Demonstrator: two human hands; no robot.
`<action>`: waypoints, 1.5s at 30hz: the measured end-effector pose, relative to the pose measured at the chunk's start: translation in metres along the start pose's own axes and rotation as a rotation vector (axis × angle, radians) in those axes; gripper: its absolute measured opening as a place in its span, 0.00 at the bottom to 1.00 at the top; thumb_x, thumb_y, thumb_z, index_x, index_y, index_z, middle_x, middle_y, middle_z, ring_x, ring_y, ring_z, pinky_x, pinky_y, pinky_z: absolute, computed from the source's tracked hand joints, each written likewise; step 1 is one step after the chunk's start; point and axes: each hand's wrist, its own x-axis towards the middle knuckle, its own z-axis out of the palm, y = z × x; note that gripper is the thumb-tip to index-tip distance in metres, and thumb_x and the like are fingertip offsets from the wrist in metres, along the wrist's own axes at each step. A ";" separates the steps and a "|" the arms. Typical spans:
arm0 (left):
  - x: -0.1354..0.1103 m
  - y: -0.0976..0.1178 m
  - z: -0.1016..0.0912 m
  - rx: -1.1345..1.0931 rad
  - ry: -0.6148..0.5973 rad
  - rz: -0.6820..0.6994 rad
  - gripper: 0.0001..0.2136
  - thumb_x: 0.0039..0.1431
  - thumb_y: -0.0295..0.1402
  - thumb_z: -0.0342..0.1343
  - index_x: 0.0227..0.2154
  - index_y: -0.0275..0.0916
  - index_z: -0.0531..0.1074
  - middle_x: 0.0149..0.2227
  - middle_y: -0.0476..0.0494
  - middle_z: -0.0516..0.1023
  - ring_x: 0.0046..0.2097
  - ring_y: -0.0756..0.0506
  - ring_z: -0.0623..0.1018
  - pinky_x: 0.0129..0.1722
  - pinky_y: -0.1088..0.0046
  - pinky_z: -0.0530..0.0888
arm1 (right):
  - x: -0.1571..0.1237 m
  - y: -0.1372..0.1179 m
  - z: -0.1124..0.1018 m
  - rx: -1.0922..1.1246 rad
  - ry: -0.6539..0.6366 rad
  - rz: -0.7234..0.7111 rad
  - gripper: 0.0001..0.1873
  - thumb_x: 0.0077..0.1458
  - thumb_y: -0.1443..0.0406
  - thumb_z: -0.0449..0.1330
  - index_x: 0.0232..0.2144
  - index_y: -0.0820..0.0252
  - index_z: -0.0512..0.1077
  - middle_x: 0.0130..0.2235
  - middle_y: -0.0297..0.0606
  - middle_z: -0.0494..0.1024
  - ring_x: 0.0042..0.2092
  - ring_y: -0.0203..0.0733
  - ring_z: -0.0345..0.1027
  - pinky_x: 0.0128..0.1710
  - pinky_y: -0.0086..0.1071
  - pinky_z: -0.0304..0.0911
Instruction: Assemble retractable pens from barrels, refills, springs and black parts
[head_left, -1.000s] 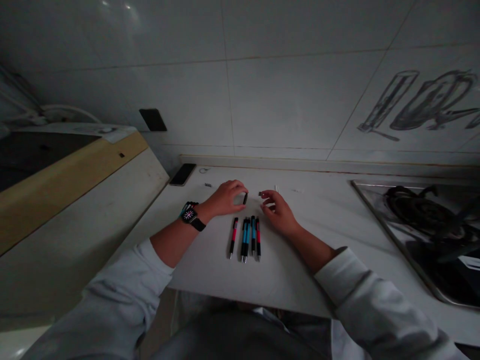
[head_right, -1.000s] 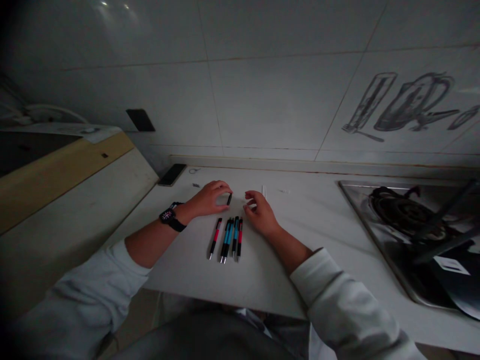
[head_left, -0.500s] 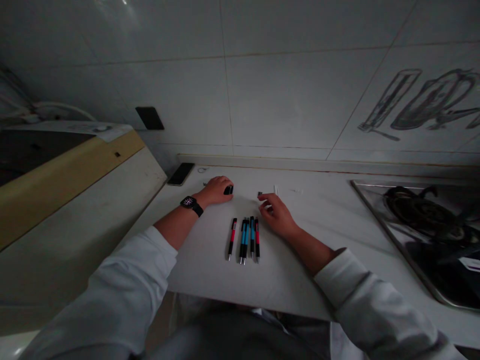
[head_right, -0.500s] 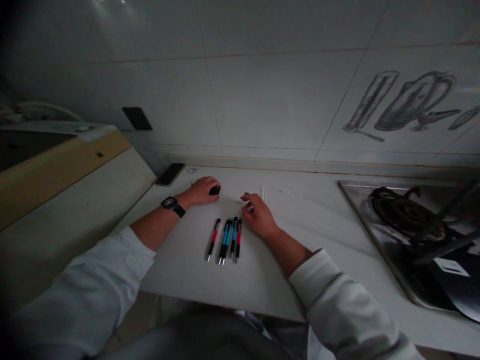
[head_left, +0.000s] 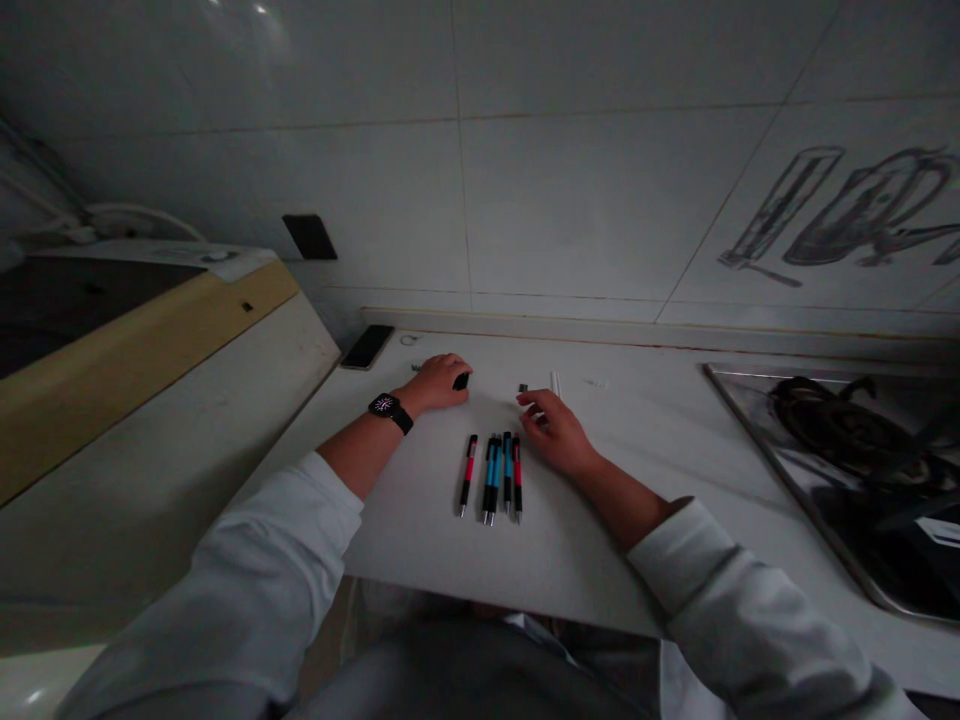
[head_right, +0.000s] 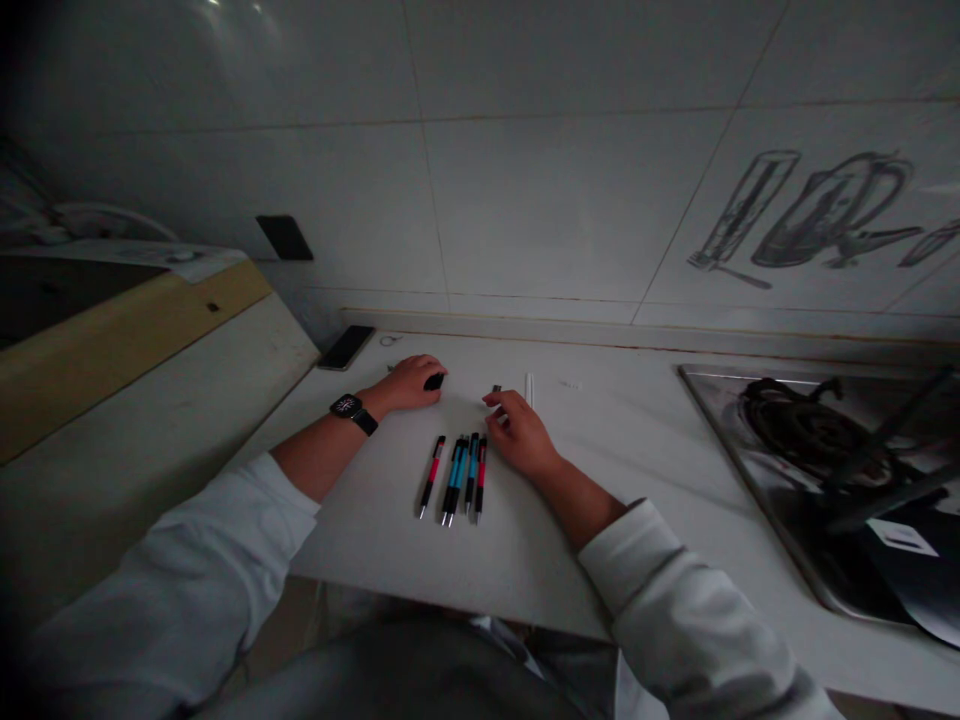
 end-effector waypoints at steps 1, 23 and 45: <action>0.000 0.000 0.000 -0.002 0.006 0.000 0.20 0.55 0.35 0.60 0.52 0.42 0.77 0.54 0.37 0.76 0.56 0.35 0.75 0.61 0.53 0.71 | 0.000 -0.001 0.000 0.000 -0.005 0.005 0.16 0.63 0.68 0.57 0.52 0.55 0.70 0.50 0.43 0.74 0.43 0.41 0.74 0.41 0.37 0.73; -0.035 0.090 -0.012 -0.551 0.401 0.006 0.13 0.66 0.27 0.55 0.51 0.42 0.73 0.52 0.42 0.77 0.56 0.43 0.77 0.57 0.60 0.76 | -0.005 -0.044 -0.029 -0.595 -0.478 0.033 0.07 0.65 0.61 0.60 0.38 0.56 0.78 0.38 0.41 0.82 0.37 0.44 0.74 0.34 0.32 0.58; -0.041 0.095 0.005 -0.495 0.198 0.209 0.10 0.68 0.29 0.56 0.49 0.43 0.75 0.47 0.43 0.80 0.52 0.42 0.78 0.56 0.56 0.75 | -0.015 -0.061 -0.016 -0.705 -0.348 0.300 0.13 0.62 0.64 0.59 0.49 0.57 0.70 0.42 0.49 0.83 0.39 0.51 0.77 0.35 0.36 0.60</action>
